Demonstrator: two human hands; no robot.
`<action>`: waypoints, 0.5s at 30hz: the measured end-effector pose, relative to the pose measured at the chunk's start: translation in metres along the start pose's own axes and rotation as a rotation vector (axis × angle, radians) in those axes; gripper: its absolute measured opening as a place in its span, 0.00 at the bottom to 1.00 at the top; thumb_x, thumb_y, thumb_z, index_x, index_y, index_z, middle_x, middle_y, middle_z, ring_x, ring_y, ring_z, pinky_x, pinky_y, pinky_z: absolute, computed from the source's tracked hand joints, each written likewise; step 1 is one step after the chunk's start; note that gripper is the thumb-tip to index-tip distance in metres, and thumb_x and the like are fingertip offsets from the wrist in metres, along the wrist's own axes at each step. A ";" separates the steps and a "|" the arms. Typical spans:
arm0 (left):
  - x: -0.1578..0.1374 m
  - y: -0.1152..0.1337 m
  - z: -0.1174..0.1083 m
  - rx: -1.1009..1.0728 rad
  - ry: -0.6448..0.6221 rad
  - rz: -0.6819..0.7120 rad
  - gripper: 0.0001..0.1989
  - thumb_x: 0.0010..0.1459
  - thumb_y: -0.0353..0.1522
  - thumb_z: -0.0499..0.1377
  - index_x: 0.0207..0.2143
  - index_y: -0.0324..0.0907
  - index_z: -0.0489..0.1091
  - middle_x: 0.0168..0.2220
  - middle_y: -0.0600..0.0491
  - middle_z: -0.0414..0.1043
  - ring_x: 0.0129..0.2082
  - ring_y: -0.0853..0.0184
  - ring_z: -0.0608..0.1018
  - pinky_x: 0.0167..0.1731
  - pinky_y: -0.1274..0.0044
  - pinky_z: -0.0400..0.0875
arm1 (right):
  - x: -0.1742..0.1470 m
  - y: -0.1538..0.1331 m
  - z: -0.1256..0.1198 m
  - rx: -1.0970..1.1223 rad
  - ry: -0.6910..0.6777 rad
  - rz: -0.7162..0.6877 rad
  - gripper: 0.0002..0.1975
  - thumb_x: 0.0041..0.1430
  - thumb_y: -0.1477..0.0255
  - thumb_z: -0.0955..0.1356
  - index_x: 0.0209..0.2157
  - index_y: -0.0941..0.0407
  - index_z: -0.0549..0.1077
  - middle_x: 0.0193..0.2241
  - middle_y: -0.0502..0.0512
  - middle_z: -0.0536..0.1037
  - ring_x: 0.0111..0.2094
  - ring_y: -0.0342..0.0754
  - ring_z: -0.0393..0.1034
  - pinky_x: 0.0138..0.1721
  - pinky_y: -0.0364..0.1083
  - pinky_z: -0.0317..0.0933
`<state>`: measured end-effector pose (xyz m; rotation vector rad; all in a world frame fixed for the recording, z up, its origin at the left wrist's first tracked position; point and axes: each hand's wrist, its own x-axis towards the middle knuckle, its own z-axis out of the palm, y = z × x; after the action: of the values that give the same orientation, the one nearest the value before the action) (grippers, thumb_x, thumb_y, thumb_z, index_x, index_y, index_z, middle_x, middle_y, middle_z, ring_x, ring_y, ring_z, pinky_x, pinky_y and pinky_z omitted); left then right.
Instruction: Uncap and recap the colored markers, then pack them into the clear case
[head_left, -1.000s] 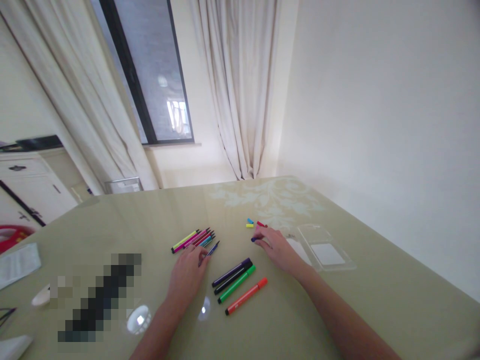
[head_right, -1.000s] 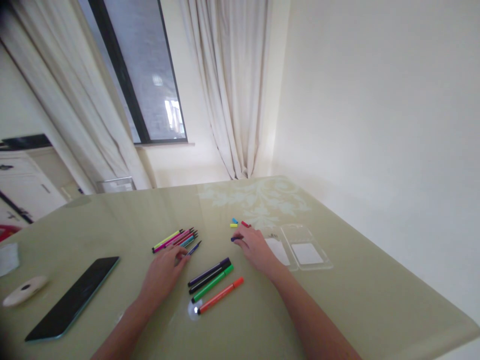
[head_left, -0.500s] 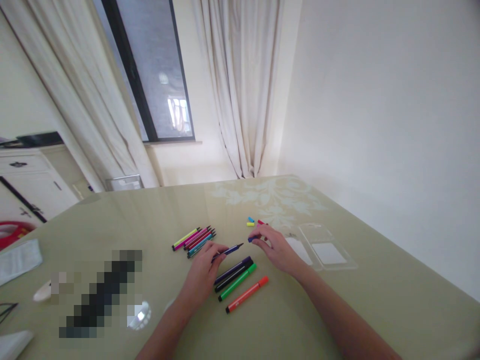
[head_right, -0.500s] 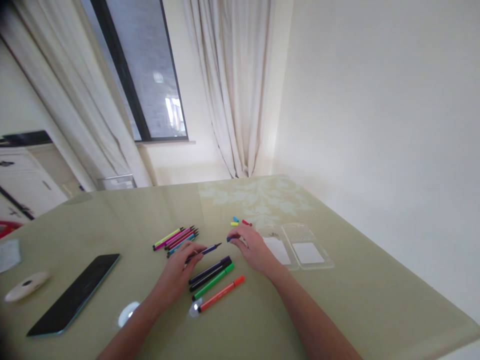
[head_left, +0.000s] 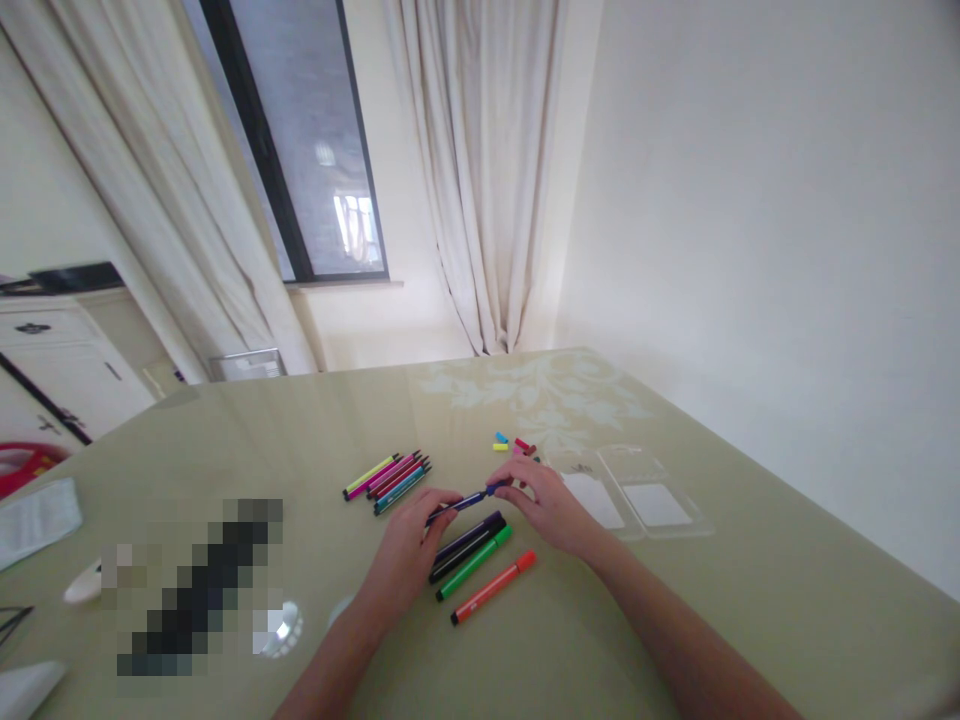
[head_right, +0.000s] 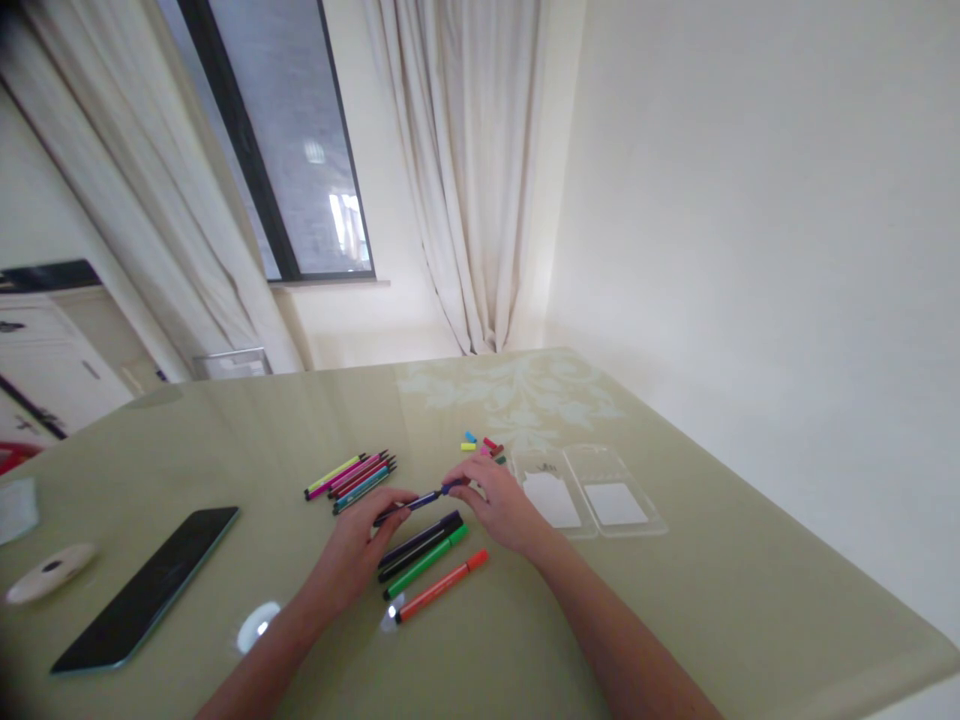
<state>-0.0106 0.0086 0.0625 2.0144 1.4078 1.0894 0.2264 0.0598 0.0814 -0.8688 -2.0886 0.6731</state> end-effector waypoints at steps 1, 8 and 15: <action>0.000 0.001 0.001 -0.014 -0.005 -0.007 0.12 0.67 0.37 0.55 0.44 0.46 0.77 0.43 0.50 0.81 0.43 0.60 0.80 0.46 0.70 0.73 | 0.000 0.000 0.001 0.008 -0.002 -0.005 0.08 0.69 0.67 0.68 0.40 0.53 0.79 0.38 0.53 0.82 0.42 0.50 0.74 0.47 0.48 0.65; -0.003 0.005 0.003 -0.120 0.018 -0.099 0.14 0.65 0.39 0.57 0.45 0.46 0.80 0.39 0.52 0.82 0.38 0.61 0.82 0.40 0.72 0.74 | 0.001 0.000 0.004 0.084 0.046 -0.007 0.08 0.67 0.66 0.70 0.39 0.52 0.82 0.34 0.52 0.82 0.37 0.48 0.74 0.42 0.47 0.65; -0.003 0.008 0.002 -0.155 0.053 -0.133 0.15 0.63 0.39 0.56 0.43 0.46 0.81 0.34 0.53 0.82 0.35 0.62 0.82 0.38 0.73 0.74 | 0.000 -0.004 0.007 0.120 0.046 0.019 0.08 0.66 0.66 0.70 0.38 0.52 0.83 0.33 0.53 0.83 0.36 0.48 0.75 0.41 0.46 0.66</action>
<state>-0.0050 0.0032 0.0661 1.7699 1.4157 1.1636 0.2196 0.0564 0.0800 -0.8299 -1.9800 0.7735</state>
